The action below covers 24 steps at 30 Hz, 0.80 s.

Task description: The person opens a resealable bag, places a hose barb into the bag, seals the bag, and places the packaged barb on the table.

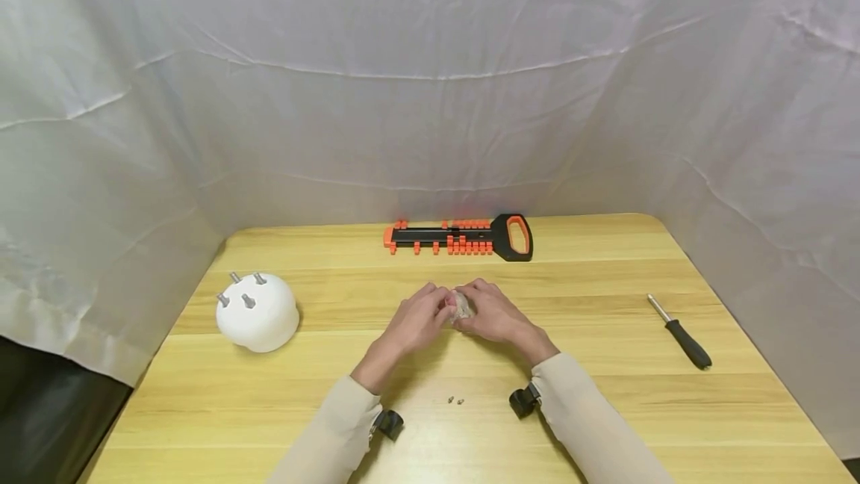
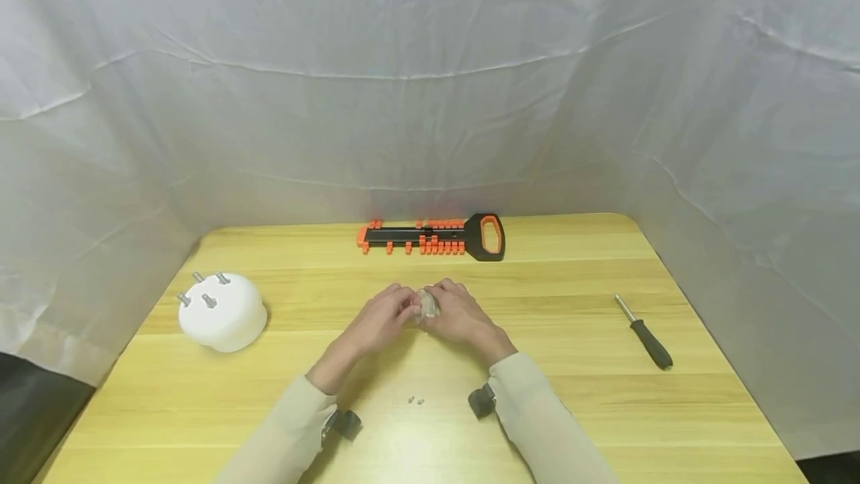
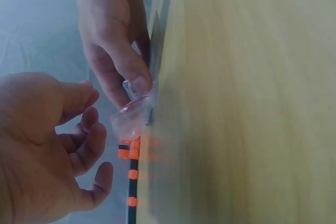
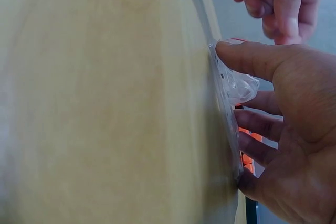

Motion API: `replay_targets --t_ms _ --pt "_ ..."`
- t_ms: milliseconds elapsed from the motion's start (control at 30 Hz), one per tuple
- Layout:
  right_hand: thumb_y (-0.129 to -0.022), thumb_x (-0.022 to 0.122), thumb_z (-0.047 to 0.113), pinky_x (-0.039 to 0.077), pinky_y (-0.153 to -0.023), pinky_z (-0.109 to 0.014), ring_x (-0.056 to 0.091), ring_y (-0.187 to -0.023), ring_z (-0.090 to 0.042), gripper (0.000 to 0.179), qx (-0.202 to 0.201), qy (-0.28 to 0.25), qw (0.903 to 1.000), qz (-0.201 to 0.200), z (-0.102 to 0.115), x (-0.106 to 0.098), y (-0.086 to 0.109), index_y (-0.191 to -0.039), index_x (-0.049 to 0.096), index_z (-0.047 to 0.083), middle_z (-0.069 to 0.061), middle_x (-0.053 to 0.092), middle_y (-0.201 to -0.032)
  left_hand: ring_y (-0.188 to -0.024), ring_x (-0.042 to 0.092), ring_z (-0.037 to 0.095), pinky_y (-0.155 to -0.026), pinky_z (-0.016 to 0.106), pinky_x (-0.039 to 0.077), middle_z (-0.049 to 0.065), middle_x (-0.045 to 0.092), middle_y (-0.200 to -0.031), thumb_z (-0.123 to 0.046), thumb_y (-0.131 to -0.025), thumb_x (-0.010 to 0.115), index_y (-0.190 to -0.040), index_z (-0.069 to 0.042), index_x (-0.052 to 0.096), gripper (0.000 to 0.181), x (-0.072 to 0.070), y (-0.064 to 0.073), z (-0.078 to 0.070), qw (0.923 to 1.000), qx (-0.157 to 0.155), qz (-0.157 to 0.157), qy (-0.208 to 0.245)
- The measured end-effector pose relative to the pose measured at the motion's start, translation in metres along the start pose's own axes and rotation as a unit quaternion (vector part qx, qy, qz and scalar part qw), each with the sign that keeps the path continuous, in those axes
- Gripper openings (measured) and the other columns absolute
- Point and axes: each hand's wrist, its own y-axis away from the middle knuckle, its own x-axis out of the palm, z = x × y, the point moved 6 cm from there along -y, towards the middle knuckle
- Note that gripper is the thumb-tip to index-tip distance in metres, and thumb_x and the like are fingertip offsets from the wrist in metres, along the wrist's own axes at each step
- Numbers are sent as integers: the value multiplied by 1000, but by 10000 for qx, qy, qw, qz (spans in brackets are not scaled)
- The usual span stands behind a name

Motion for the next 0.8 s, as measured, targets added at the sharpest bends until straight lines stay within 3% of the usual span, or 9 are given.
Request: replay_targets --t_ms 300,567,800 --pt "-82 75 34 44 -101 -43 48 -121 -22 68 130 -11 9999 93 -1 1 0 -142 48 15 -3 52 -134 -74 52 7 -64 21 43 -7 59 -87 -23 -97 57 -95 -18 64 9 -9 23 -6 9995 168 240 -84" --pt "-83 75 34 46 -94 -39 50 -114 -20 68 138 64 9999 79 0 1 0 -142 48 15 -3 52 -132 -75 53 3 -69 21 45 -11 60 -85 -25 -94 60 -91 -21 64 6 0 38 -10 9971 280 700 -122" --pt "-83 74 35 45 -99 -41 49 -117 -21 67 124 49 9999 64 0 0 -1 -141 49 15 -3 51 -133 -77 53 1 -71 22 45 -15 59 -85 -26 -93 60 -92 -24 64 4 8 48 -14 9938 307 1058 -132"
